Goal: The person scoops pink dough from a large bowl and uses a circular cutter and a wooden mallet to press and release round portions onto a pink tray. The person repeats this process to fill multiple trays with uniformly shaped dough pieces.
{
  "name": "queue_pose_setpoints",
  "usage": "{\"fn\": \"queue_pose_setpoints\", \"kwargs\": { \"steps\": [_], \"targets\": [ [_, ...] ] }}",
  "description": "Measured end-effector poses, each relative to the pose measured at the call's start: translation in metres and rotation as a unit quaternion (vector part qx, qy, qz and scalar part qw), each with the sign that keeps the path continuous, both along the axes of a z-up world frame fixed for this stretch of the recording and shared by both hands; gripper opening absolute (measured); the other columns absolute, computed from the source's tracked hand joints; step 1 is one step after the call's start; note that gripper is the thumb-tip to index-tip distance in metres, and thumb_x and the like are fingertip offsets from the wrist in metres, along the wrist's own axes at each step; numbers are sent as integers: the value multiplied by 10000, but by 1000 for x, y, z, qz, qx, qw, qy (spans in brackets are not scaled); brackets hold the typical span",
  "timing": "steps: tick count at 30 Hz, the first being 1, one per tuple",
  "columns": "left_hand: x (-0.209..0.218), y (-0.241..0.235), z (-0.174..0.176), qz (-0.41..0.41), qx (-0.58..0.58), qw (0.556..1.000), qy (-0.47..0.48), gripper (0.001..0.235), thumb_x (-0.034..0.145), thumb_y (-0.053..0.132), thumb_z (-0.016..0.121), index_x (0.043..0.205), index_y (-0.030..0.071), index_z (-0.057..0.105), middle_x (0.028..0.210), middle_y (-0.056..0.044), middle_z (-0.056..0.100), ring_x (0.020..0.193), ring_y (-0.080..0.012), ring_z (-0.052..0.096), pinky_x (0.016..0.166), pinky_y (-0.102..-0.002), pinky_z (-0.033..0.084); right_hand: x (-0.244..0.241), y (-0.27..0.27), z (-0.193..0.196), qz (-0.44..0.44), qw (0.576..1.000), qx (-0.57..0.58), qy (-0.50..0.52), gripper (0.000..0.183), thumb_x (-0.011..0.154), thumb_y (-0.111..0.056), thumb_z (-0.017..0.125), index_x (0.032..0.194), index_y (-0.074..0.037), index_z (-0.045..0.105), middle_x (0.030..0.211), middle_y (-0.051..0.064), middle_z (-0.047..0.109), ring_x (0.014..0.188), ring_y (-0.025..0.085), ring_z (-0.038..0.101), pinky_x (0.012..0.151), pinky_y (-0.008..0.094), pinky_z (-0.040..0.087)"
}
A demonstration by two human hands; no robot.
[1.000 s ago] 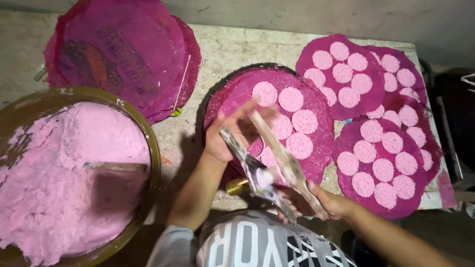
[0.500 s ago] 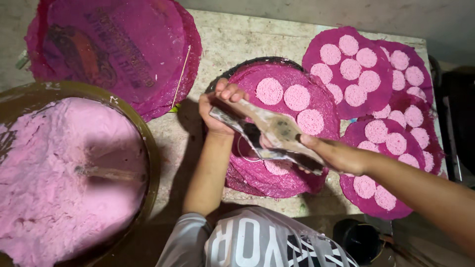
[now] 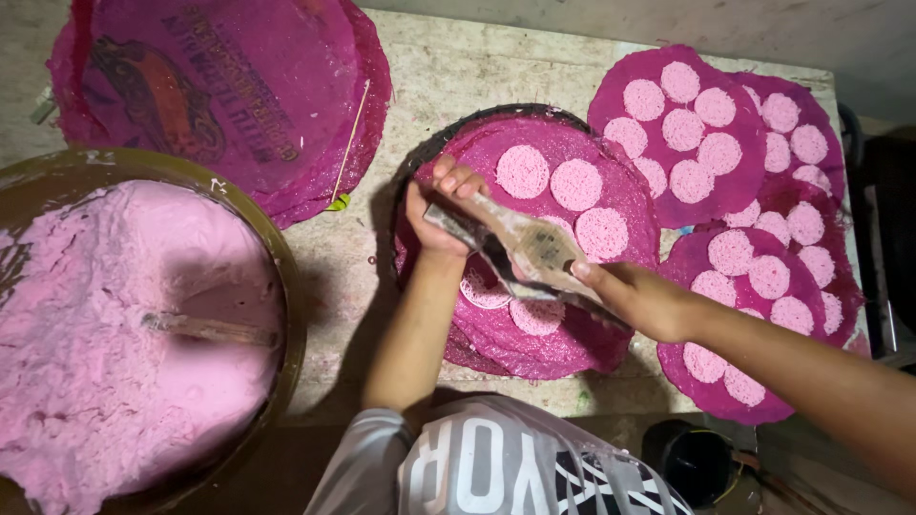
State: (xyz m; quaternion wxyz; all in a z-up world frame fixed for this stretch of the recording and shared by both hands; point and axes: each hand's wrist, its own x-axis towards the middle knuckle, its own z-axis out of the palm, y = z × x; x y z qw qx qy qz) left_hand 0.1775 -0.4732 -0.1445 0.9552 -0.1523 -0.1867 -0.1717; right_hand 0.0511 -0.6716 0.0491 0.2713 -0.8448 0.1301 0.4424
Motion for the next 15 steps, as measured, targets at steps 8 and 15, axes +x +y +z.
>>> {"fn": "queue_pose_setpoints", "kwargs": {
  "steps": [8,15],
  "targets": [
    [33,28,20,-14,59,996,-63,233,1019,344,424,999,139,533,871,-1,532,873,-180,537,959,-424,560,-5,14,-26,-1,990,46,-136,718,964,-637,288,1103,-33,651,749,111,635,703,230,628,683,425,519],
    [14,46,21,-5,88,996,-32,280,971,413,496,997,135,524,864,-3,527,871,-182,543,920,-412,557,-12,21,-43,-37,990,107,-84,721,997,-627,278,1083,-18,656,728,137,648,667,195,601,634,386,512]
  ]
}}
